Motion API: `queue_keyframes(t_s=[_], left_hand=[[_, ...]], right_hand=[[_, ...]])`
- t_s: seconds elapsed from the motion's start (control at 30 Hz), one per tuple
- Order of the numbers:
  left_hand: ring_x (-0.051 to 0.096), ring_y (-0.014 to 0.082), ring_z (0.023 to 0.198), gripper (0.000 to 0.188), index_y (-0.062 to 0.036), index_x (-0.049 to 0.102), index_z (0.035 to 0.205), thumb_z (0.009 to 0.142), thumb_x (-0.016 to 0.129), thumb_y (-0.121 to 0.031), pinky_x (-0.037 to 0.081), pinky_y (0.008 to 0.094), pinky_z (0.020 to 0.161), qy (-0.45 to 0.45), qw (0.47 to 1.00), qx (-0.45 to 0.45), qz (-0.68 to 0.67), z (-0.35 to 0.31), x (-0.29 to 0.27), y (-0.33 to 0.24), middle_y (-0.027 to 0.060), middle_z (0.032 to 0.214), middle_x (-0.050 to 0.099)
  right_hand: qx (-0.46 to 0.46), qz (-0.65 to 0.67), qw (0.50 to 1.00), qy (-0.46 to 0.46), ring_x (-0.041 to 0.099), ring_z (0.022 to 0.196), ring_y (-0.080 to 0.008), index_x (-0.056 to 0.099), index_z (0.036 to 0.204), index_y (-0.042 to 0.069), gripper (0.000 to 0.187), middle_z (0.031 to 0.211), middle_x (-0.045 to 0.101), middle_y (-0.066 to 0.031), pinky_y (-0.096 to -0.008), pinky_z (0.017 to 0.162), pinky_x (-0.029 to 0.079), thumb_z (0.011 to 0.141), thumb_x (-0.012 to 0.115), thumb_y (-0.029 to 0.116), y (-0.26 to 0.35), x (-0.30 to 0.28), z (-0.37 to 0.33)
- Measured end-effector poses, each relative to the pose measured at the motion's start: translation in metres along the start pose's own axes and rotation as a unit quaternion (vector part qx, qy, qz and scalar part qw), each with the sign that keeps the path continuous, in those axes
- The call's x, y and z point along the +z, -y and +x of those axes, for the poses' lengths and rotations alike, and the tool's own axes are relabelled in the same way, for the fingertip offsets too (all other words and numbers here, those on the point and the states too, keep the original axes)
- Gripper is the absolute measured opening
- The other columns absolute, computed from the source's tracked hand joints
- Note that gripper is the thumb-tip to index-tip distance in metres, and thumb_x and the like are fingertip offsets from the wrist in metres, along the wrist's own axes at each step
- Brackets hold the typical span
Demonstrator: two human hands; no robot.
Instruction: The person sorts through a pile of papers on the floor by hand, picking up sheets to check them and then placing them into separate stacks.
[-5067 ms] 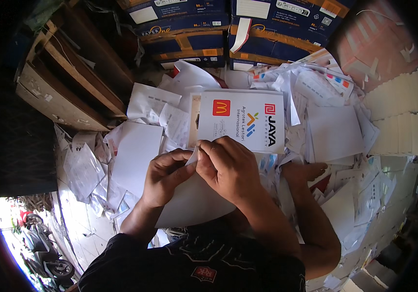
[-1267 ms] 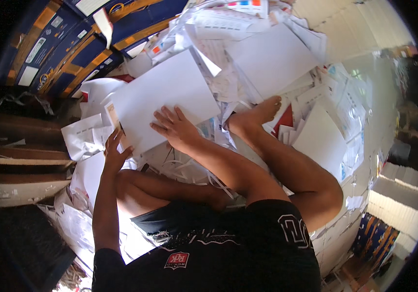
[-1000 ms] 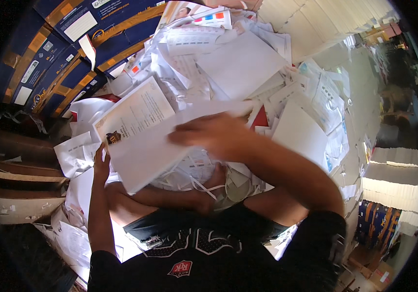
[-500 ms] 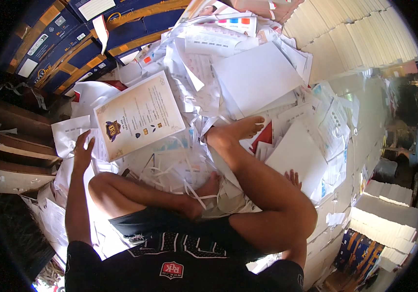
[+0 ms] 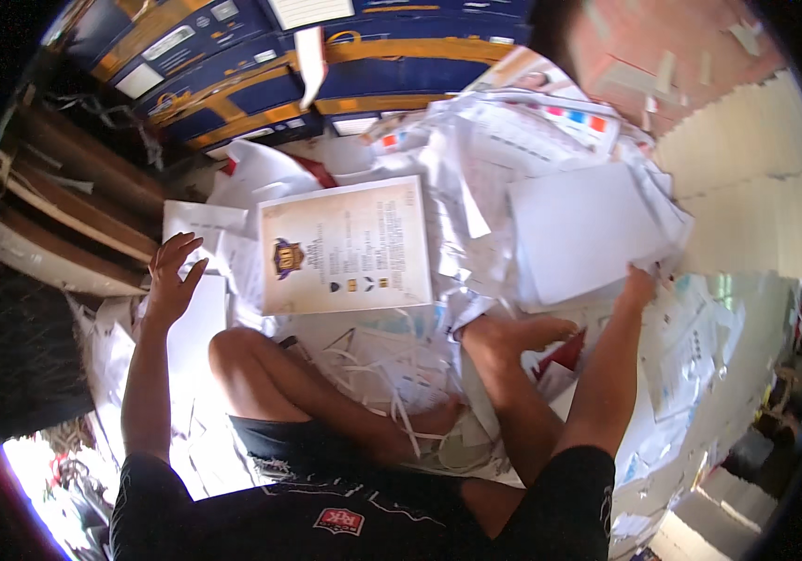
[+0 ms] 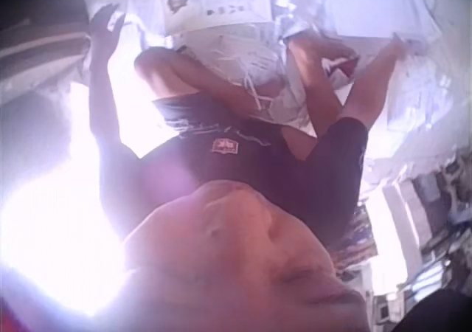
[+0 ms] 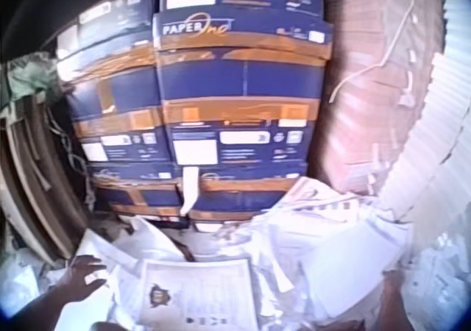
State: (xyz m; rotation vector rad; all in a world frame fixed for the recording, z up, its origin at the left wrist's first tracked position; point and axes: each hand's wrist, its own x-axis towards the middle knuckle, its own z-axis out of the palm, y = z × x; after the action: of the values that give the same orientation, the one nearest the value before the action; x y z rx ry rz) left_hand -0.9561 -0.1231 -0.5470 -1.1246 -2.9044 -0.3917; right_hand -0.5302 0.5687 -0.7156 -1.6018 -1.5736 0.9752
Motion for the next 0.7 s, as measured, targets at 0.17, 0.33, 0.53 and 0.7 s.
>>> queue_keyframes(t_s=[0.17,0.33,0.53,0.7], left_hand=[[0.058,0.0309,0.111,0.028,-0.0075,0.069,0.109,0.081,0.072,-0.007,0.044,0.0396,0.097,-0.099,0.993,0.020,-0.054,-0.008,-0.038,-0.030,0.0096,0.120,0.064],[0.040,0.0378,0.133,0.068,-0.0006,0.043,0.141,0.082,0.074,-0.017,0.030,0.0423,0.110,-0.147,0.946,0.108,-0.266,0.002,-0.063,-0.163,0.0204,0.145,0.042],[0.059,0.0138,0.099,0.035,0.0053,0.055,0.127,0.095,0.060,-0.006,0.048,0.0270,0.085,0.026,0.815,-0.080,-0.573,-0.066,-0.057,-0.166,0.0113,0.109,0.067],[0.050,0.0120,0.116,0.043,0.0037,0.048,0.137,0.095,0.057,-0.002,0.040,0.0255,0.098,0.037,0.727,-0.095,-0.679,-0.096,-0.065,-0.158,0.0109,0.128,0.058]], right_hand=[[-0.253,0.000,0.955,-0.153,0.062,0.079,-0.0216,0.064,0.106,0.001,0.023,0.091,0.067,-0.0130,-0.0334,0.076,0.051,0.096,0.058,0.021,0.201,0.021,-0.143],[-0.522,-0.029,0.787,0.329,0.060,0.068,-0.0231,0.068,0.107,0.004,0.018,0.079,0.067,-0.0085,-0.0317,0.068,0.049,0.090,0.063,0.009,0.338,0.002,-0.326],[-0.675,-0.077,0.697,0.231,0.061,0.081,-0.0270,0.069,0.113,0.011,0.035,0.103,0.063,-0.0064,-0.0381,0.069,0.047,0.078,0.075,0.013,0.340,0.050,-0.415],[-0.589,0.061,0.732,0.336,0.061,0.070,-0.0223,0.068,0.107,0.006,0.029,0.081,0.057,-0.0057,-0.0342,0.060,0.050,0.080,0.075,0.014,0.319,0.078,-0.489]])
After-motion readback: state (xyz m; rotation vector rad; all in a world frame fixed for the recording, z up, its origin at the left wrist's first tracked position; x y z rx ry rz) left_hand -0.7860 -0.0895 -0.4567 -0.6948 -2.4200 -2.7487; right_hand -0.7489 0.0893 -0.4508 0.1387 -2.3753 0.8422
